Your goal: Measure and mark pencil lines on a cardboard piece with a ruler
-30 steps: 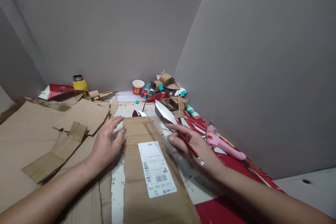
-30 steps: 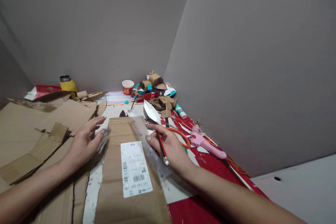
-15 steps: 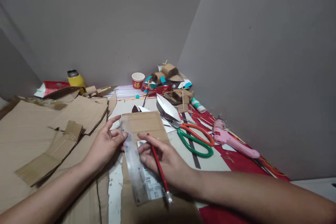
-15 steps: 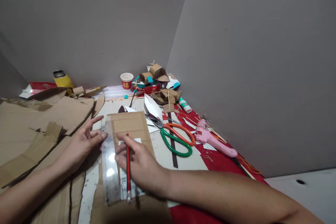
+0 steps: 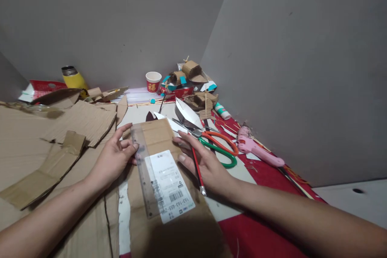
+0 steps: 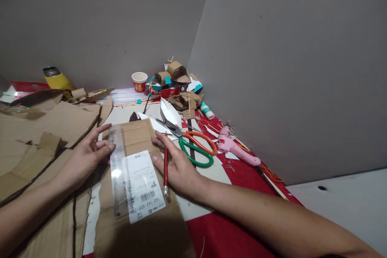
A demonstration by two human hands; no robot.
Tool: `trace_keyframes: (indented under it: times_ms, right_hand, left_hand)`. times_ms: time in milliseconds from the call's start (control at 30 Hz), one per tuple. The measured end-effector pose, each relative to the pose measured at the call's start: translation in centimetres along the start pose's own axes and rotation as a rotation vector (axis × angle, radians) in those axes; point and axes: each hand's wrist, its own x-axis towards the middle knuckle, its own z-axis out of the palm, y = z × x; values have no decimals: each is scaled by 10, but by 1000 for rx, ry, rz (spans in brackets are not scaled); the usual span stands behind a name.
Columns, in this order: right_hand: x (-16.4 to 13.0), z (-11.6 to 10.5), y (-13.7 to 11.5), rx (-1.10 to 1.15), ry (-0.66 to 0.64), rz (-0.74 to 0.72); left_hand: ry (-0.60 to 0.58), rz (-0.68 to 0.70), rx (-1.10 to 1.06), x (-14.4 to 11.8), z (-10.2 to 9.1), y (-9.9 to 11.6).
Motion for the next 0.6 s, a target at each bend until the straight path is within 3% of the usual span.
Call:
trace_keyframes:
  times_ms: [400,600]
  right_hand:
    - [-1,-3,7,31,2,-62]
    - [-7,-5,4,-251,-80,-249]
  left_hand:
    - [-8,6,21,0,0,-1]
    - [-11,2,19,0,0,-1]
